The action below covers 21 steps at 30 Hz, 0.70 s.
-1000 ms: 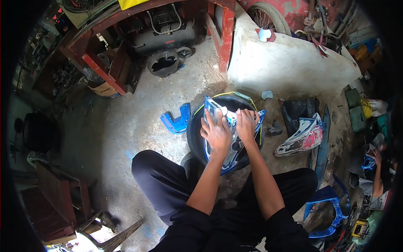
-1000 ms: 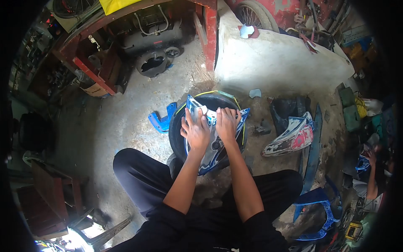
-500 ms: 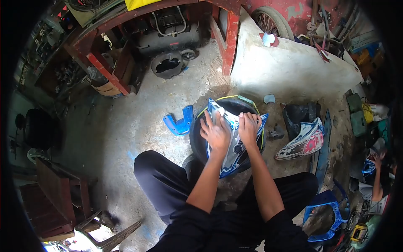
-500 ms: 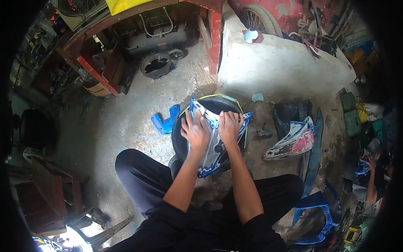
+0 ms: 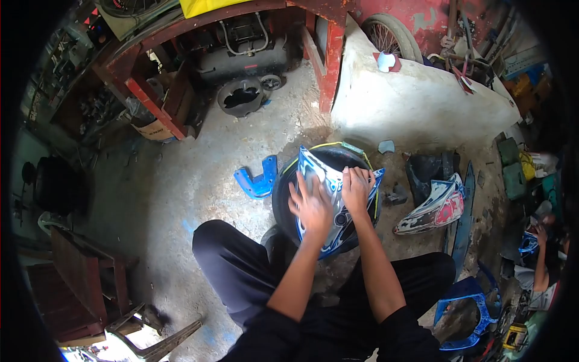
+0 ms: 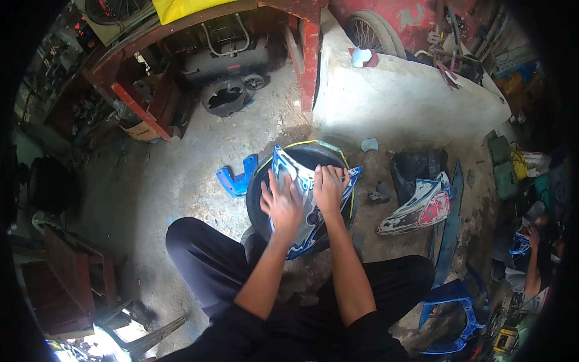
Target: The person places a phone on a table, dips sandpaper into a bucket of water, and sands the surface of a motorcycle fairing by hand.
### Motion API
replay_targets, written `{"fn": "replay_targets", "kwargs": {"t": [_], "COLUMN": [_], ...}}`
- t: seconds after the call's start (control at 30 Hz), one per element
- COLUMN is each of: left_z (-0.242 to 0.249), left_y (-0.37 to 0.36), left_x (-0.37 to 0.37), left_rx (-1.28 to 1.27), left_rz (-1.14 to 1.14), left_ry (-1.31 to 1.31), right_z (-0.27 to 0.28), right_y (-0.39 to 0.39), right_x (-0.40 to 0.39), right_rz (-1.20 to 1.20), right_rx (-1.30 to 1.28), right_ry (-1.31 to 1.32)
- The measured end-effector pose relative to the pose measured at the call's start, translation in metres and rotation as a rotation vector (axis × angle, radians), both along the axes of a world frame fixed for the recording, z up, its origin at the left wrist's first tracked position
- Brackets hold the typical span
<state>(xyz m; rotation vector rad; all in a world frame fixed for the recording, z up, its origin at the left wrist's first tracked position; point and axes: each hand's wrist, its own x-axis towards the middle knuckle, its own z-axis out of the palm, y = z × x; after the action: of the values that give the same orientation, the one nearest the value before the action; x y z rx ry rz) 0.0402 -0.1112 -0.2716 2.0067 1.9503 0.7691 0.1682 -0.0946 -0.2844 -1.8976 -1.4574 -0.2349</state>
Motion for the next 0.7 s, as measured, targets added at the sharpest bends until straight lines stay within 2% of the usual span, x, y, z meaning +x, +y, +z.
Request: {"fn": "replay_targets", "kwargs": {"t": [0.1, 0.2, 0.3, 0.43, 0.5, 0.6, 0.7], "left_z": [0.003, -0.001, -0.011, -0.01, -0.008, -0.01, -0.01], "left_y": [-0.025, 0.036, 0.079, 0.013, -0.014, 0.028, 0.084], "left_x": [-0.004, 0.0, -0.004, -0.014, -0.018, -0.016, -0.008], "left_rx": [-0.071, 0.027, 0.0, 0.067, -0.016, 0.05, -0.034], "left_rz": [-0.037, 0.041, 0.066, 0.023, 0.013, 0.018, 0.041], "left_ry": [0.021, -0.027, -0.006, -0.008, 0.038, -0.026, -0.024], "right_z": [-0.004, 0.001, 0.001, 0.002, 0.0, 0.005, 0.003], "right_y": [-0.003, -0.001, -0.001, 0.0, 0.0, -0.002, -0.002], "right_x": [0.001, 0.001, 0.001, 0.0, 0.0, 0.0, 0.001], "right_rz": [-0.008, 0.019, 0.021, 0.014, -0.006, 0.004, 0.022], "right_rx": [0.002, -0.021, -0.013, 0.028, 0.015, -0.044, -0.021], "right_ry": [-0.014, 0.005, 0.003, 0.027, 0.025, -0.003, -0.001]}}
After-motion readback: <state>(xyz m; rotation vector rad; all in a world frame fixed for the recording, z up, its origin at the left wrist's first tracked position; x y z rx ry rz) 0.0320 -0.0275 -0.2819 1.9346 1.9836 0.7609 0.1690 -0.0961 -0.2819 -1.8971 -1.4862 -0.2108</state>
